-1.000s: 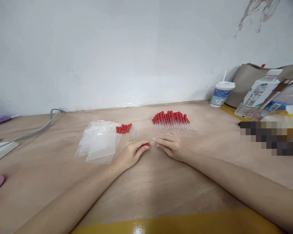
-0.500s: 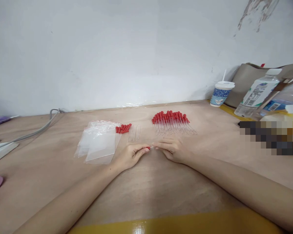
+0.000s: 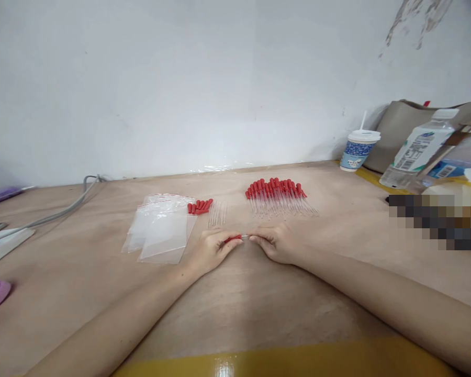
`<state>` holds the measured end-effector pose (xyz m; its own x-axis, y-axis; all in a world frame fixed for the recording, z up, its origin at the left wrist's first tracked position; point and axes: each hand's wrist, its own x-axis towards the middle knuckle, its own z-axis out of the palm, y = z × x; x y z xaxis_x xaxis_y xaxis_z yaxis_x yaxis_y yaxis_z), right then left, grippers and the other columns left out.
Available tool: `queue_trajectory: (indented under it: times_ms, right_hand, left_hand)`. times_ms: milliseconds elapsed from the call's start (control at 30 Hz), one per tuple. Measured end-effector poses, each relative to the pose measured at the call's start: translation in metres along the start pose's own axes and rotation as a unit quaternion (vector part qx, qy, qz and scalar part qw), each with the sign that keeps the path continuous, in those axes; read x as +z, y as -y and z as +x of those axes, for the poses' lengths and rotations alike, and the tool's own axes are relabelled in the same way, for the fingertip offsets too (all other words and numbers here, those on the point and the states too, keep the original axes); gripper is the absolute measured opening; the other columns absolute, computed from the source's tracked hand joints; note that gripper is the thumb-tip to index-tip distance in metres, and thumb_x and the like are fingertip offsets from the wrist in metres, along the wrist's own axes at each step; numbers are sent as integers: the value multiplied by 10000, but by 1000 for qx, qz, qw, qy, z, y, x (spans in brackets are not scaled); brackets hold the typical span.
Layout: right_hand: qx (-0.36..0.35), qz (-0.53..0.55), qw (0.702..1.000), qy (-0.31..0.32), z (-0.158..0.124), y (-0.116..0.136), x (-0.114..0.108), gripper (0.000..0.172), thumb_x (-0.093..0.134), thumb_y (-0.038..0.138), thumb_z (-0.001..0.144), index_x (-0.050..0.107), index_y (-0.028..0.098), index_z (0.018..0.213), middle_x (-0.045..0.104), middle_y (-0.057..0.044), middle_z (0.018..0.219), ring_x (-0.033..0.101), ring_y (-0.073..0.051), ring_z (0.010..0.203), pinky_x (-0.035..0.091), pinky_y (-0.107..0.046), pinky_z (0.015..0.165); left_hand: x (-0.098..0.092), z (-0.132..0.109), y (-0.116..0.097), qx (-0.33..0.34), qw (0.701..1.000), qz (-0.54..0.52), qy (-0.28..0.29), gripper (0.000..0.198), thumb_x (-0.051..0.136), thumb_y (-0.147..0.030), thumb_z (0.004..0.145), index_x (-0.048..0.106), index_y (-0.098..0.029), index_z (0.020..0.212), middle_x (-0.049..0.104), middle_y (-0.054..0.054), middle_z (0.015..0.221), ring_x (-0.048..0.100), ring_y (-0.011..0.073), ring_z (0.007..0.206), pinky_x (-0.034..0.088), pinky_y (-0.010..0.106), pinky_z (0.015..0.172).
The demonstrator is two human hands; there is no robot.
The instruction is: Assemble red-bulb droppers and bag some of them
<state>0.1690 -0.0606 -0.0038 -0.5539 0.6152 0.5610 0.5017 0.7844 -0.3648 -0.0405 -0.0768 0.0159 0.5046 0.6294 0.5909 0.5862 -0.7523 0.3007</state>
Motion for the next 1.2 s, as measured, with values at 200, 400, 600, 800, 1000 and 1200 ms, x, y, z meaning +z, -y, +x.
queue_trajectory:
  times_ms: [200, 400, 600, 800, 1000, 1200]
  right_hand:
    - [53, 24, 996, 62, 4, 9, -4, 274, 422, 278, 893, 685, 207, 866, 680, -12, 722, 586, -118, 623, 412, -219, 584]
    - [-14, -81, 996, 36, 4, 5, -8, 262, 423, 287, 901, 659, 200, 972, 687, -36, 825, 607, -143, 704, 419, -238, 625]
    - [-145, -210, 964, -68, 1, -15, -7, 234, 430, 232, 906, 649, 148, 913, 660, -45, 714, 574, -143, 658, 412, -267, 630]
    - [-243, -202, 939, -139, 1, -19, -8, 155, 507, 142, 857, 617, 168, 963, 690, -34, 832, 593, -154, 807, 427, -337, 814]
    - [-263, -139, 946, -131, 3, -19, -4, 153, 489, 112, 848, 608, 145, 939, 672, -41, 757, 580, -142, 725, 476, -327, 780]
    - [-256, -109, 953, -123, 4, -13, 0, 149, 462, 106, 853, 609, 127, 857, 605, -48, 657, 517, -136, 644, 485, -312, 730]
  left_hand:
    - [6, -1, 5, 100, 994, 15, -43, 84, 598, -203, 814, 644, -158, 869, 693, 12, 728, 627, 128, 644, 522, 278, 710]
    - [9, -1, 14, 143, 986, 54, -63, 119, 598, -211, 823, 627, -185, 936, 719, 5, 814, 657, 117, 669, 487, 336, 828]
    - [9, -2, 20, 112, 988, 62, -86, 175, 597, -235, 827, 628, -205, 997, 720, 19, 908, 674, 134, 750, 471, 361, 861]
    - [9, -2, 18, 76, 995, 7, -61, 162, 603, -246, 821, 641, -199, 971, 718, 10, 894, 662, 123, 742, 452, 365, 914]
    - [4, -2, 11, 51, 998, -32, -17, 115, 576, -233, 837, 646, -190, 917, 716, 0, 813, 635, 109, 645, 436, 394, 937]
    - [4, -1, 10, 71, 997, -34, 8, 117, 570, -192, 833, 622, -174, 936, 711, 8, 795, 638, 115, 652, 428, 397, 940]
